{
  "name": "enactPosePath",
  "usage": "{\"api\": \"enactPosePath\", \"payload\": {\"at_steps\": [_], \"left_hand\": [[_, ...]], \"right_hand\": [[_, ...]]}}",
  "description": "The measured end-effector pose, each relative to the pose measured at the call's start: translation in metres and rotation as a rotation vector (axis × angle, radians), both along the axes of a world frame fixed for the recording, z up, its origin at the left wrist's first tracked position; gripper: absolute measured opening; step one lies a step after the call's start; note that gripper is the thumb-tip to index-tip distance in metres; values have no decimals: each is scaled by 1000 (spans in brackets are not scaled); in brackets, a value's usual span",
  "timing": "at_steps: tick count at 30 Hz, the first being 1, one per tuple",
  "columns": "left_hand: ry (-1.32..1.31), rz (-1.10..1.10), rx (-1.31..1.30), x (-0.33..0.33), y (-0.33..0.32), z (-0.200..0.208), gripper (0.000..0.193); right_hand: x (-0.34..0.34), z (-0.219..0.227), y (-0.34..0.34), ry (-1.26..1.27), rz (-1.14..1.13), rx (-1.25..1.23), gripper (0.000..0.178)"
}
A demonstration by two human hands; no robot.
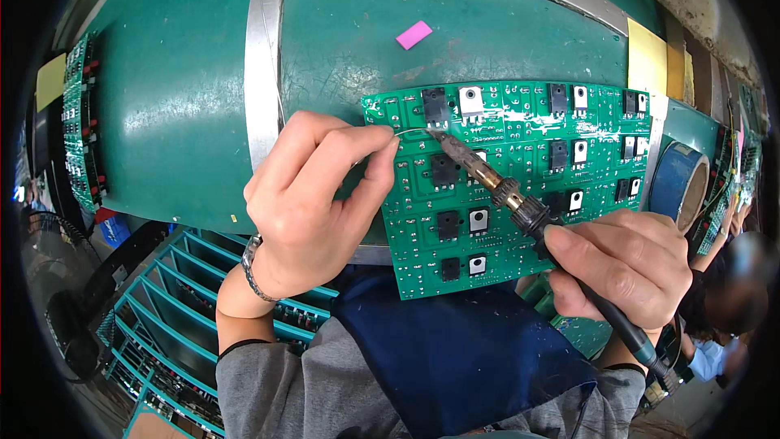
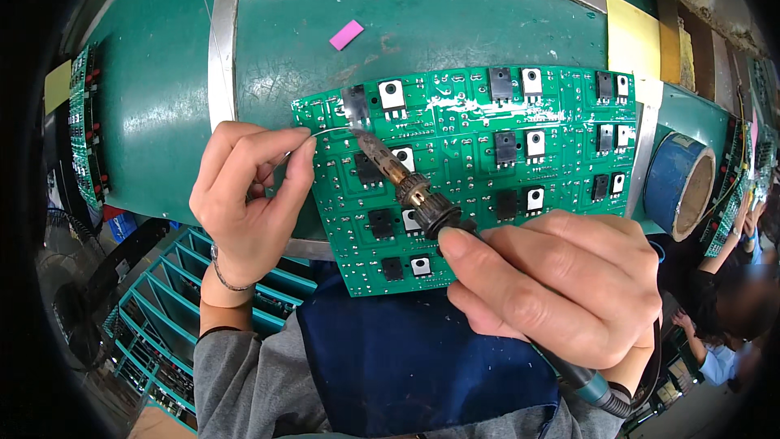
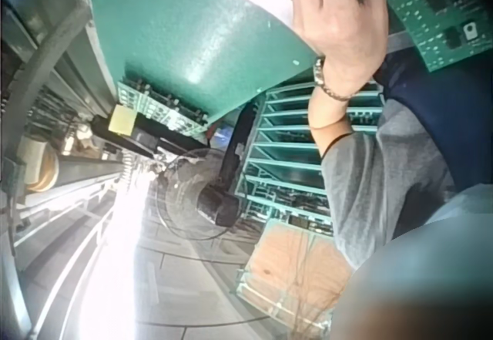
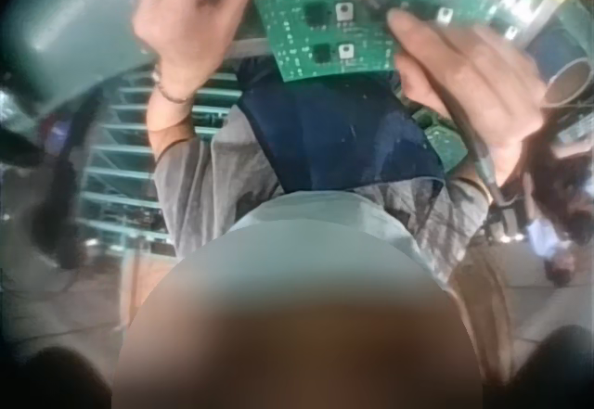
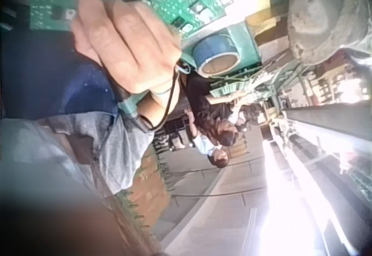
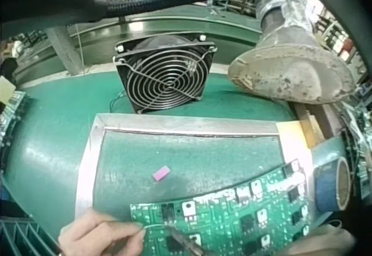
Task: The person solders electronic components onto a printed circuit board using a soldering iron and solder wire.
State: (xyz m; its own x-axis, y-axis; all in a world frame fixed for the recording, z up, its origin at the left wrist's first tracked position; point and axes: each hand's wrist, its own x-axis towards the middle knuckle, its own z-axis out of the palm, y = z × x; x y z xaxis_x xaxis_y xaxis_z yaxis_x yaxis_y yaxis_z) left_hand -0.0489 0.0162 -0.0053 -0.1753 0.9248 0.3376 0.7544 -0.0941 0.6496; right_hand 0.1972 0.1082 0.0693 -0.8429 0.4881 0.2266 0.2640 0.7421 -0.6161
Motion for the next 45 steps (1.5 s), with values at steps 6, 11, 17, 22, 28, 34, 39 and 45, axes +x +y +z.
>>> {"api": "enactPosePath", "payload": {"at_steps": [6, 11, 17, 22, 28, 34, 39, 45], "left_hand": [[60, -37, 13, 1, 1, -3, 20], [284, -131, 62, -8, 6, 6, 20], [2, 20, -51, -1, 0, 10, 21], [25, -37, -17, 5, 6, 7, 22], [64, -47, 18, 6, 7, -1, 23], [99, -57, 13, 10, 9, 1, 23], [132, -81, 28, 10, 10, -1, 23], [154, -97, 49, 7, 6, -1, 24]], "right_hand": [[0, -3, -2, -11, 5, -6, 32], [1, -2, -1, -16, 4, 0, 32], [10, 0, 6, 41, 48, 6, 31], [15, 3, 8, 24, 10, -5, 29], [12, -9, 11, 61, 16, -14, 28], [15, -7, 15, 38, 63, 30, 27], [15, -6, 16, 2, 98, 37, 26], [14, -7, 14, -8, 92, 22, 27]]}}
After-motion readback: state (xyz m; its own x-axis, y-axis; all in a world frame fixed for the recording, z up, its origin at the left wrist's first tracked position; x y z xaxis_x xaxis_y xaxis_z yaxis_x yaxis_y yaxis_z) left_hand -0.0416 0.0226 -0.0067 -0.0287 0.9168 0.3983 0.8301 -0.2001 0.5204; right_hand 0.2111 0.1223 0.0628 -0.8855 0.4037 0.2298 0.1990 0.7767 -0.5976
